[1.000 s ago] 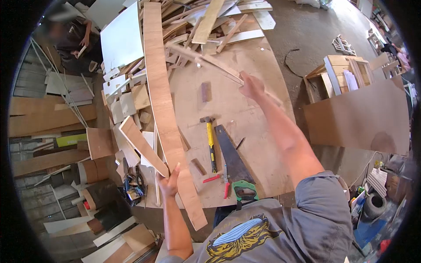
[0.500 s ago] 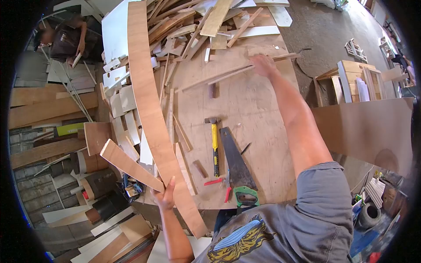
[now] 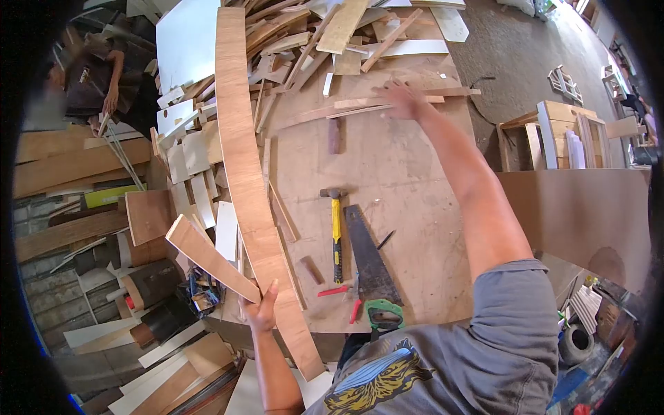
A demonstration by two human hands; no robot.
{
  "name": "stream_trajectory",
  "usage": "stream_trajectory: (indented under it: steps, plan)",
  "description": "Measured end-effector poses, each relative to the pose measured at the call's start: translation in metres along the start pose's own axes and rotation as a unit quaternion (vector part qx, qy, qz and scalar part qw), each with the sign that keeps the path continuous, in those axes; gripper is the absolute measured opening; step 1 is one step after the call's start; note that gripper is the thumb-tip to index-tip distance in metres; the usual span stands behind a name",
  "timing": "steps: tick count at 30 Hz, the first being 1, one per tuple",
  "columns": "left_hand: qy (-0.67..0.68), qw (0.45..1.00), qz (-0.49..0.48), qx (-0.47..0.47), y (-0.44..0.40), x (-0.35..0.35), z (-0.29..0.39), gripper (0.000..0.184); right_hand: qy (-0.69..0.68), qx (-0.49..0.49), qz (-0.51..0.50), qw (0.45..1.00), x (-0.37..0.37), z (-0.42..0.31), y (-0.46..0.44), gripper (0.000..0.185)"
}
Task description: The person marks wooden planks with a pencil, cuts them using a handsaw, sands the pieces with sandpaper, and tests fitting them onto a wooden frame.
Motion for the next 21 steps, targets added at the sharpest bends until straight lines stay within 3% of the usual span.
stream_trajectory:
  steps: [4,7,9,13,16,21]
  plan:
    - [0.013,1.0,0.012,0.002,-0.001,-0.004,0.003,0.012,0.008,0.002,-0.066,0.998,-0.027,-0.004,-0.014,0.064]
    - [0.019,1.0,0.013,0.001,0.0,-0.004,0.003,0.011,-0.019,-0.003,-0.047,0.999,-0.02,-0.009,-0.012,0.058]
    - [0.008,1.0,0.013,-0.002,-0.001,-0.003,0.003,0.011,0.008,0.023,-0.018,1.0,-0.003,-0.017,-0.015,0.054]
    - [0.025,0.999,0.025,-0.005,-0.002,-0.006,0.003,0.012,0.037,0.022,0.179,0.983,0.037,-0.011,-0.038,0.045]
    - [0.017,0.999,0.027,-0.008,-0.002,-0.005,-0.001,0.014,0.103,-0.094,0.08,0.987,0.04,0.008,-0.072,0.039]
    - [0.008,0.999,0.03,-0.009,0.003,-0.007,0.001,0.016,0.155,-0.12,0.018,0.981,0.03,0.021,-0.101,0.027]
Point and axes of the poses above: each hand's wrist, its own y-axis away from the middle knuckle, its own x-axis out of the back of the hand, z = x × y, the point moved 10 cm from there along -y, towards the middle knuckle, and after that the axes turned 4 degrees about -y, right-handed, at the moved point
